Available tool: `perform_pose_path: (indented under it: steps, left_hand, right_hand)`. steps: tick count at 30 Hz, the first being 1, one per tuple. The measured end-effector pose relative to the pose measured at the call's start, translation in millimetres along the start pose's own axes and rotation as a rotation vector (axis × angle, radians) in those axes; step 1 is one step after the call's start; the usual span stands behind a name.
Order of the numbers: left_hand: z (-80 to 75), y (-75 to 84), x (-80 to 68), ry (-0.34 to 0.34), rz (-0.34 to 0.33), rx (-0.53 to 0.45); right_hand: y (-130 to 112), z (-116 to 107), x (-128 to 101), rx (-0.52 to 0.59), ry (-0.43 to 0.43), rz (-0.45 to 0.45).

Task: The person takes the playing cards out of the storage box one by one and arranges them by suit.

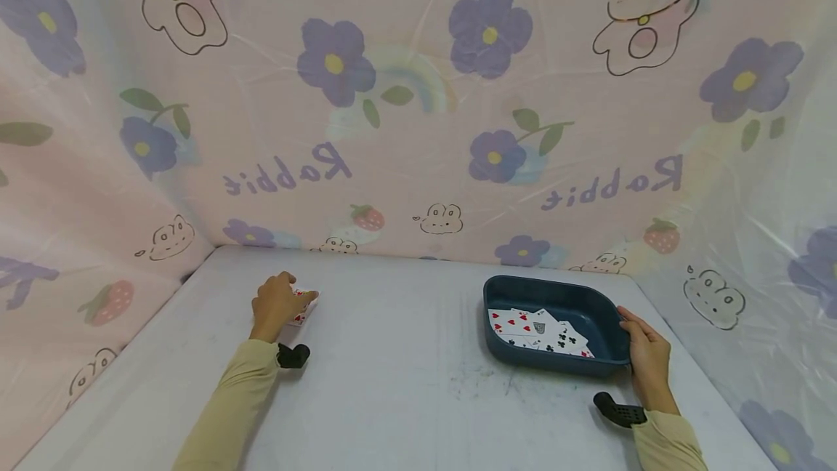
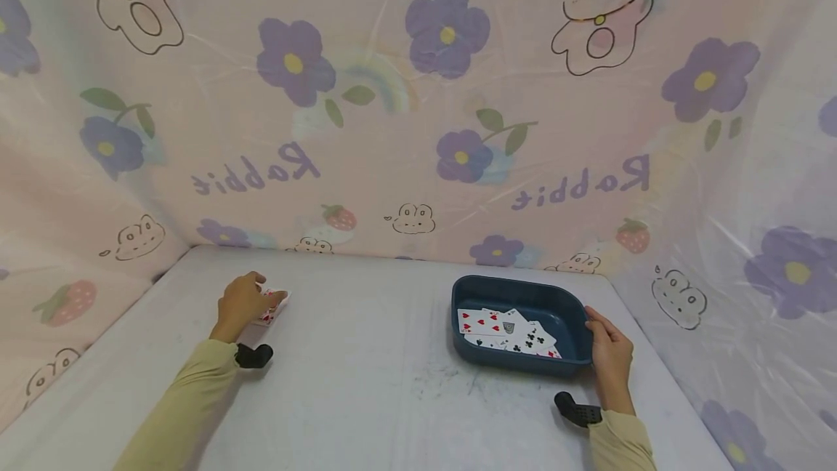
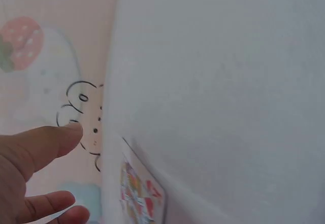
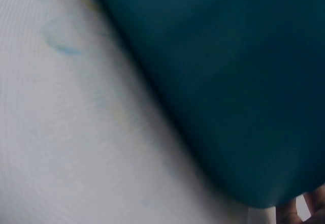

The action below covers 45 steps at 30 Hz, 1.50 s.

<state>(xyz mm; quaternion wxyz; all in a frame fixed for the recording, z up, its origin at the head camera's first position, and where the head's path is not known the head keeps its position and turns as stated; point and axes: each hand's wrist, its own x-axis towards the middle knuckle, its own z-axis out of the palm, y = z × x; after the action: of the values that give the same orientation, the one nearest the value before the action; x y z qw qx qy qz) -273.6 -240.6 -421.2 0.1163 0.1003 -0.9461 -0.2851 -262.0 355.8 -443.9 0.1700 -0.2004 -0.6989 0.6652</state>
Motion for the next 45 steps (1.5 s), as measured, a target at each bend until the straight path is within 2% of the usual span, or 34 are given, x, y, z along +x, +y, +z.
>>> perform_pose_path:
  steps: [11,14,19,21,24,29,38,42,45]
  left_hand:
    - [-7.0,26.8,-0.2,0.010,0.173,-0.095]
    - [-6.5,34.9,-1.2,0.037,0.256,-0.147]
    - [-4.9,49.3,-3.9,0.099,0.441,-0.213]
    - [-5.4,55.0,-5.7,0.100,0.504,-0.226]
    - [-6.2,63.8,-9.4,0.064,0.565,-0.242]
    - [-4.7,80.1,-13.6,0.011,0.638,-0.262]
    - [8.4,109.0,-15.6,-0.002,0.789,-0.248]
    - [13.1,121.3,-16.9,-0.021,0.809,-0.214]
    - [15.4,130.9,-18.9,-0.076,0.799,-0.178]
  right_hand:
    - [-1.1,0.9,1.7,-0.003,0.002,0.005]
    - [-0.6,0.5,1.3,-0.024,-0.002,0.004]
    - [-1.8,0.0,-1.6,-0.021,0.013,0.001]
    - [-1.9,0.0,-1.8,-0.010,0.018,-0.003]
    - [-0.2,-0.2,-1.1,-0.023,0.018,-0.016]
    - [1.9,0.6,0.9,-0.022,0.029,-0.020]
    - [0.7,0.2,1.4,-0.036,0.046,-0.032]
    - [1.7,0.7,1.9,-0.044,0.040,-0.030]
    - [2.1,1.5,2.4,-0.077,0.031,-0.040]
